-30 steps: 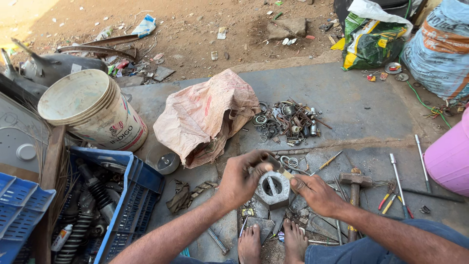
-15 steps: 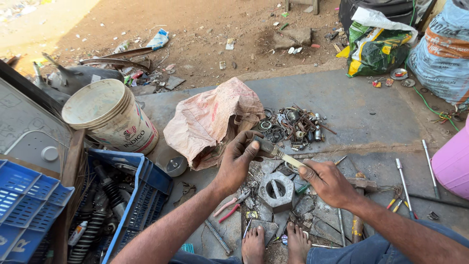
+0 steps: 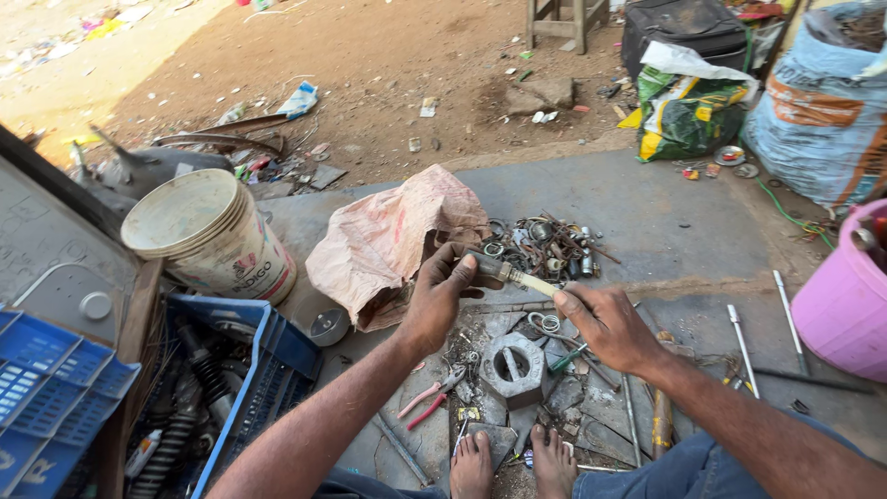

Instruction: The person is repairing metal parts using various tools. They use pliers to hold a metal piece, a hammer to strike it, and an angle grinder to cut or smooth it. The person also handles a white tube-like object and other small metal components.

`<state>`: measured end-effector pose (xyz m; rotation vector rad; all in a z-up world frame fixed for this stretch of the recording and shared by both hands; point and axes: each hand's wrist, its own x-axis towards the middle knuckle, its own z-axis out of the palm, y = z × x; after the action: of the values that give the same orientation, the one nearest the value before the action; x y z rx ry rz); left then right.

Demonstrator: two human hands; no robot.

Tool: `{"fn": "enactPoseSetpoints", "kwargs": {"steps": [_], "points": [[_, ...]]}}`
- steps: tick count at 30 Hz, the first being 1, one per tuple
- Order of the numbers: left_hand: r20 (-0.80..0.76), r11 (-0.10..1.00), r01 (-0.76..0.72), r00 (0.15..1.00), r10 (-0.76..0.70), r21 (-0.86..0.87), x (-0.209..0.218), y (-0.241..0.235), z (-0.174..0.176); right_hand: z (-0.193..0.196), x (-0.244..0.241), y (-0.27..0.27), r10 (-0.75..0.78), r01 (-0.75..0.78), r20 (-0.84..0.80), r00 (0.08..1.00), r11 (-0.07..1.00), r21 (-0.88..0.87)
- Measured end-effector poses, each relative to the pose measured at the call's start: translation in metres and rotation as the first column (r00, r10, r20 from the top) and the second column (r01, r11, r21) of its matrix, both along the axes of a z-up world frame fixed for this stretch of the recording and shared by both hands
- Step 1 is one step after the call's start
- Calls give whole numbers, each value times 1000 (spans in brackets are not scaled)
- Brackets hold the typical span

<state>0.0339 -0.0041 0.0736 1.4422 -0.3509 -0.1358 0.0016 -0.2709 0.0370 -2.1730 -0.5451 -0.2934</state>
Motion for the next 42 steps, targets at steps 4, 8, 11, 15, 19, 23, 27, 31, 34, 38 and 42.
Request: {"fn": "enactPoseSetpoints", "kwargs": {"steps": [4,8,11,15,19,23,27,31,34,38,42], "points": [[81,989,7,997,-19,145,11,6,-3,19,-3,-5,-76,73,-18,997,992,-99],[141,983,21,989,-47,184,19,14,-11,38,4,-5,-85,82,0,996,960,-266],[155,982,12,987,-42,189,24,17,-18,49,21,-8,-53,49,-2,999,938,-344],[167,980,13,985,-47,200,27,23,-22,53,50,-12,46,-55,-35,998,944,-326],[256,984,34,963,-78,173,33,34,-30,45,77,-8,152,-165,-66,986,920,-356],[289,953,-68,957,-21,295,35,45,-36,36,90,0,155,-167,-64,986,859,-485],[436,914,-176,900,-1,366,33,55,-30,29,92,9,149,-145,-32,988,854,-500],[461,896,-193,887,-15,401,23,62,-19,20,81,11,182,-91,141,973,866,-491],[509,874,-215,860,-42,435,15,64,-10,20,74,9,168,-92,131,977,887,-452],[507,869,-228,862,-29,438,0,64,-7,24,62,10,159,-108,89,983,901,-419],[503,882,-238,864,1,407,-12,62,-12,22,54,9,171,-117,98,980,904,-411]]}}
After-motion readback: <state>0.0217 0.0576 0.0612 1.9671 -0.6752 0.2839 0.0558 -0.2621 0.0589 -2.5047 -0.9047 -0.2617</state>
